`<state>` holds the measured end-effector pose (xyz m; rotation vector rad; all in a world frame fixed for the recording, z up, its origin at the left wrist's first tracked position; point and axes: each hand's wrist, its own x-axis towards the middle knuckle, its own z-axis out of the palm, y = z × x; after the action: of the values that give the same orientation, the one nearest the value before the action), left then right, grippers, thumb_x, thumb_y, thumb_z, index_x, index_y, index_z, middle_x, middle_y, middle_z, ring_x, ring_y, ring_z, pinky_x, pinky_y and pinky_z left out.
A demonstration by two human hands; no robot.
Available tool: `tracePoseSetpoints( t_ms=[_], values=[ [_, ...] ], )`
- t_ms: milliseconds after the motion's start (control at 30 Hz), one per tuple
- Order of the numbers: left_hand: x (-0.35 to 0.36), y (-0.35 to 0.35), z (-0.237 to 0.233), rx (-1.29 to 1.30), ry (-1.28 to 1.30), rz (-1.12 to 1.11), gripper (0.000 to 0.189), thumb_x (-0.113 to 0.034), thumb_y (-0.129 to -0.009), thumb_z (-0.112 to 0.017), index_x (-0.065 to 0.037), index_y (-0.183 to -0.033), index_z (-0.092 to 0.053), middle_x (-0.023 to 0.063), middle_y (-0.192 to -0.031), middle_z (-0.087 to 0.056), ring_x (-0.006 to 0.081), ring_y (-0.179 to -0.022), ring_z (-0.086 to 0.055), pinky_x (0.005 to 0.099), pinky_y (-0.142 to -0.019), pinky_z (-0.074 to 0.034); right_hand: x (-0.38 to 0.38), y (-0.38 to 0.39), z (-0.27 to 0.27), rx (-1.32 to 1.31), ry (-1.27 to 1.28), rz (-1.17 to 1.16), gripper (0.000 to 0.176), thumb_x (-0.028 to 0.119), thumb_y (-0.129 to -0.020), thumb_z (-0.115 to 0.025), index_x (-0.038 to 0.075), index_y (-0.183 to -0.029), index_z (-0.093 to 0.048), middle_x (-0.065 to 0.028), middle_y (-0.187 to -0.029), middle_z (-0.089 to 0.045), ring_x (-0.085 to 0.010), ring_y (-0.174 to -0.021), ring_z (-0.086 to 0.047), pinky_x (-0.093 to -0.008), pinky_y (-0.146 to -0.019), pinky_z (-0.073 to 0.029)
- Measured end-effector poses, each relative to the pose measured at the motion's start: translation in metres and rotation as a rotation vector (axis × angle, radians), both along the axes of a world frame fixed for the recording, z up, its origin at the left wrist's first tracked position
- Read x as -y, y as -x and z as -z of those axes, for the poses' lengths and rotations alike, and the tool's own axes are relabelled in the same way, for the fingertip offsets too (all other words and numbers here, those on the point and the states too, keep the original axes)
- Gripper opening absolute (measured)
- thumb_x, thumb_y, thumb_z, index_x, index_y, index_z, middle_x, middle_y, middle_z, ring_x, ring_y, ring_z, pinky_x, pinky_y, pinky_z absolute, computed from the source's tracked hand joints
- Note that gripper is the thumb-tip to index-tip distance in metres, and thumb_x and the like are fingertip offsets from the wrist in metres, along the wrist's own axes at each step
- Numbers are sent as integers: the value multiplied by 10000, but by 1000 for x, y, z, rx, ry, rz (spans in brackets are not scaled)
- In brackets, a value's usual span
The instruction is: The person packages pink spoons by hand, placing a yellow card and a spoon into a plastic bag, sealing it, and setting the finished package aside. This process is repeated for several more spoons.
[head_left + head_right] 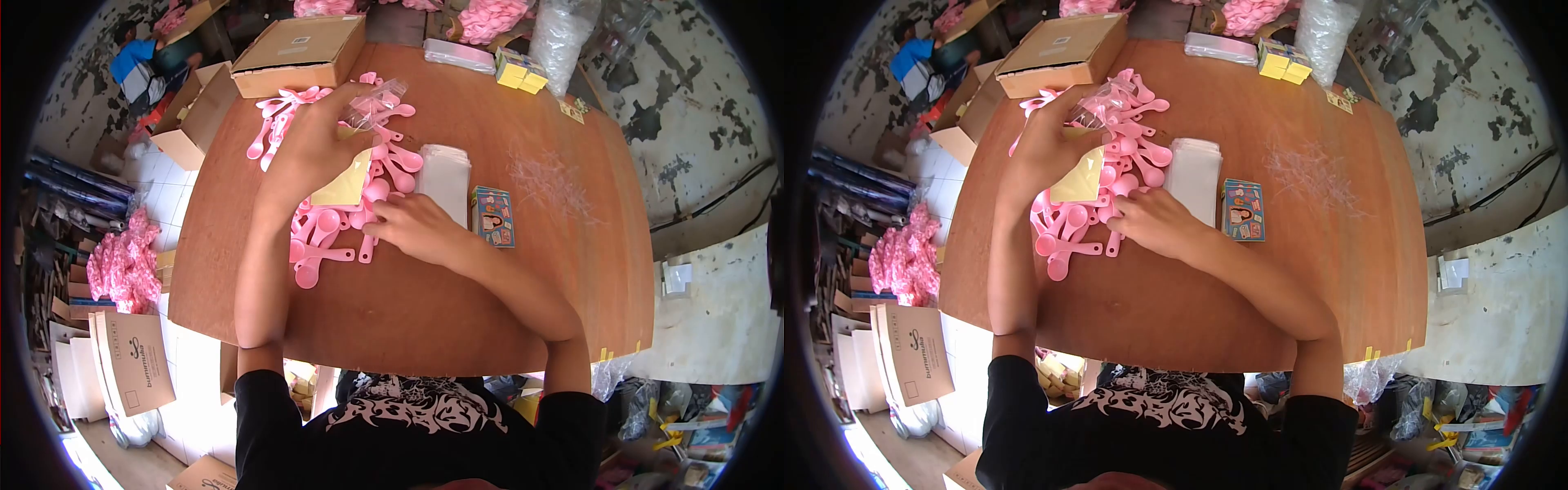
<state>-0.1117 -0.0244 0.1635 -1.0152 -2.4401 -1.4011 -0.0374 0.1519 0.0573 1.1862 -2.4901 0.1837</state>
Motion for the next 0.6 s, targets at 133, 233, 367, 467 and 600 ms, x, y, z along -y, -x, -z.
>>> tracePoseSetpoints(
  t_ms=[133, 233, 367, 467, 600],
  values=[
    [-1, -3, -2, 22, -1, 51, 557, -42, -798, -760, 0, -1307, -537, 136, -1175, -659, 154, -1003, -638, 300, -839, -516, 16, 4, 3, -1, -219, 63, 162, 122, -737, -640, 123, -889, -697, -36, -897, -601, -193, -878, -624, -343, -648, -526],
    [-4, -7, -6, 133, 29, 53, 578, -30, -798, -758, 0, -1325, -524, 120, -1210, -644, 140, -1042, -627, 299, -857, -516, 16, 5, 1, -31, -326, 42, 142, 120, -740, -641, 115, -874, -686, -36, -894, -600, -183, -869, -622, -347, -640, -516],
    [-7, -1, 1, 160, -62, 96, 580, -17, -801, -752, 4, -1331, -517, 104, -1216, -639, 136, -1055, -623, 294, -870, -522, -4, 3, -5, -118, -107, -71, 131, 109, -754, -651, 94, -881, -680, -39, -868, -597, -185, -852, -616, -338, -663, -523],
    [-8, 1, 1, 158, -122, 136, 579, -2, -805, -744, -1, -1337, -514, 104, -1206, -640, 147, -1049, -627, 291, -883, -527, -20, -11, -22, -21, 235, -98, 111, 72, -780, -678, 66, -888, -652, -48, -869, -622, -207, -806, -633, -344, -682, -534],
    [-16, 1, 6, 330, -201, 230, 579, 14, -805, -738, -4, -1339, -515, 106, -1259, -606, 167, -1074, -619, 293, -897, -528, -57, -21, -66, 142, 867, -138, 151, -30, -835, -656, 5, -980, -638, -85, -946, -676, -185, -836, -679, -324, -746, -547]
  ],
)
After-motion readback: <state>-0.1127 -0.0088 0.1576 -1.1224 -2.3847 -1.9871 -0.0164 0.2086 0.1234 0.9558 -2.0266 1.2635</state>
